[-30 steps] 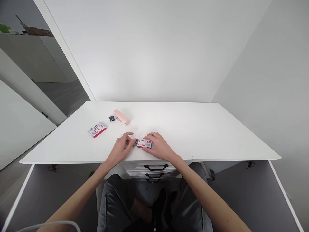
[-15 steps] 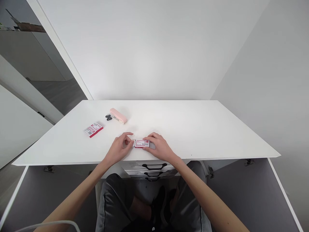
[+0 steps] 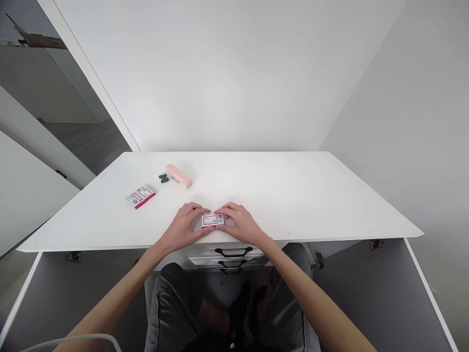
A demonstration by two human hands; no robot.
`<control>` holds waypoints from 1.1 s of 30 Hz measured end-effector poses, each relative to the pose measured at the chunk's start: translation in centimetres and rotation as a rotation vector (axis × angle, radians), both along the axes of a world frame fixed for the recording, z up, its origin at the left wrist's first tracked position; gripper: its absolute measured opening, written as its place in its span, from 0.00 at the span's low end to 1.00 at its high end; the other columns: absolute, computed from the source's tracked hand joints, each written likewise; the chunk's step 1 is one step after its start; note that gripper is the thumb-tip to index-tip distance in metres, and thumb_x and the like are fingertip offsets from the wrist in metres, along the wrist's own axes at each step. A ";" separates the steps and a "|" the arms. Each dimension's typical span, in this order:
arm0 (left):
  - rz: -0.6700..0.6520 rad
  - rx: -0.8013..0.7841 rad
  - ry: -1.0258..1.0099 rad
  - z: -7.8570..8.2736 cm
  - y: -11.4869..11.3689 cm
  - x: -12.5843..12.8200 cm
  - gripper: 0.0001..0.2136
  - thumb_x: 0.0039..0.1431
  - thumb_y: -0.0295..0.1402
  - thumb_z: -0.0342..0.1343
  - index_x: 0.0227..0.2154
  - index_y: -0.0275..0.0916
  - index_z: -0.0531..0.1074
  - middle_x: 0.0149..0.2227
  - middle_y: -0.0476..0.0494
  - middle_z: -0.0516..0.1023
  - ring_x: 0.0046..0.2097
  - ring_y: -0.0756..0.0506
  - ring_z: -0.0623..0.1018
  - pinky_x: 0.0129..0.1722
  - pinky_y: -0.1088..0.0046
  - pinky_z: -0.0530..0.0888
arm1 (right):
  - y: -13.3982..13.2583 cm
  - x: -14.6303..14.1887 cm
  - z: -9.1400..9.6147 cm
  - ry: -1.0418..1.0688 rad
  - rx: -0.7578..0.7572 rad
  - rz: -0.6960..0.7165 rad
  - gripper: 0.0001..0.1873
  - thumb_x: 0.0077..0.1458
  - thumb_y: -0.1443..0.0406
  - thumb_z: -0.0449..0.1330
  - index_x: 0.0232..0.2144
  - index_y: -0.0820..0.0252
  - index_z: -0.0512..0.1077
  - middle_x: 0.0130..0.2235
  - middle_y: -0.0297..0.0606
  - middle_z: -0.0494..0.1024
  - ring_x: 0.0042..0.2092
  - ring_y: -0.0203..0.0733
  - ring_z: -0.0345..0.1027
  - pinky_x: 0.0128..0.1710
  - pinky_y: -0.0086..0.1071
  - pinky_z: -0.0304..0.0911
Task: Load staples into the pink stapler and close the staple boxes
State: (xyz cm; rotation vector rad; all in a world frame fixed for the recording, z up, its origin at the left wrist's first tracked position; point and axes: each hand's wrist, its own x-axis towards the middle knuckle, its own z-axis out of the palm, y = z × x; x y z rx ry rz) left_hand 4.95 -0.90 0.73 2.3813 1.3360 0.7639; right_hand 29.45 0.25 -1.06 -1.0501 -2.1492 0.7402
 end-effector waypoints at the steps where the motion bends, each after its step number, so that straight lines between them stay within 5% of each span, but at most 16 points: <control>1: -0.015 0.014 0.018 -0.1 0.0 0.0 0.19 0.63 0.49 0.62 0.51 0.46 0.76 0.49 0.41 0.74 0.52 0.38 0.74 0.54 0.56 0.72 | 0.1 0.1 -0.1 0.016 -0.006 0.003 0.18 0.64 0.55 0.65 0.55 0.46 0.75 0.49 0.39 0.77 0.49 0.47 0.73 0.53 0.45 0.68; 5: 0.059 0.073 -0.025 -0.5 0.3 -1.1 0.16 0.66 0.47 0.59 0.50 0.45 0.76 0.48 0.41 0.75 0.51 0.39 0.74 0.53 0.57 0.73 | 0.3 0.2 -0.4 0.113 -0.037 -0.051 0.21 0.65 0.55 0.63 0.57 0.48 0.71 0.50 0.39 0.77 0.47 0.45 0.74 0.49 0.43 0.70; 13: 0.630 0.376 0.086 -0.4 0.7 -9.1 0.19 0.61 0.48 0.61 0.47 0.39 0.77 0.50 0.33 0.73 0.56 0.30 0.69 0.59 0.48 0.68 | 0.0 0.3 -0.7 0.166 -0.086 -0.117 0.14 0.65 0.58 0.59 0.52 0.50 0.72 0.51 0.39 0.78 0.47 0.43 0.75 0.41 0.38 0.69; 19: 0.806 0.369 0.211 0.2 0.0 -11.9 0.23 0.60 0.50 0.60 0.49 0.36 0.76 0.55 0.26 0.67 0.59 0.25 0.62 0.60 0.43 0.63 | 0.0 0.3 -0.7 0.163 -0.084 -0.121 0.13 0.65 0.58 0.58 0.50 0.52 0.73 0.49 0.40 0.80 0.46 0.44 0.75 0.40 0.38 0.69; 22: 0.759 0.417 0.213 0.3 -0.2 -11.1 0.20 0.62 0.45 0.57 0.50 0.36 0.72 0.54 0.27 0.66 0.57 0.27 0.65 0.58 0.46 0.66 | -0.1 0.3 -0.7 0.169 -0.085 -0.125 0.13 0.65 0.58 0.58 0.50 0.52 0.74 0.49 0.40 0.80 0.46 0.44 0.75 0.40 0.38 0.68; 26: 0.507 0.298 0.135 0.1 -0.8 -8.7 0.09 0.66 0.41 0.52 0.40 0.41 0.68 0.45 0.38 0.69 0.43 0.39 0.73 0.42 0.63 0.71 | -0.3 0.3 -0.4 0.176 -0.103 -0.134 0.13 0.65 0.58 0.58 0.49 0.52 0.75 0.48 0.39 0.81 0.46 0.44 0.75 0.39 0.37 0.68; 30: 0.229 0.077 0.084 0.1 -1.5 -4.9 0.13 0.69 0.40 0.48 0.28 0.43 0.60 0.30 0.50 0.67 0.28 0.48 0.64 0.31 0.71 0.62 | -0.4 0.3 -0.2 0.189 -0.110 -0.131 0.11 0.66 0.58 0.58 0.46 0.52 0.77 0.47 0.38 0.82 0.46 0.44 0.75 0.43 0.39 0.68; 33: 0.146 -0.071 -0.004 0.4 -1.6 -1.6 0.18 0.67 0.40 0.49 0.23 0.42 0.52 0.22 0.54 0.58 0.25 0.50 0.56 0.29 0.71 0.57 | -0.2 0.4 -0.2 0.212 -0.111 -0.142 0.11 0.66 0.57 0.58 0.44 0.52 0.78 0.46 0.38 0.82 0.45 0.44 0.75 0.46 0.40 0.69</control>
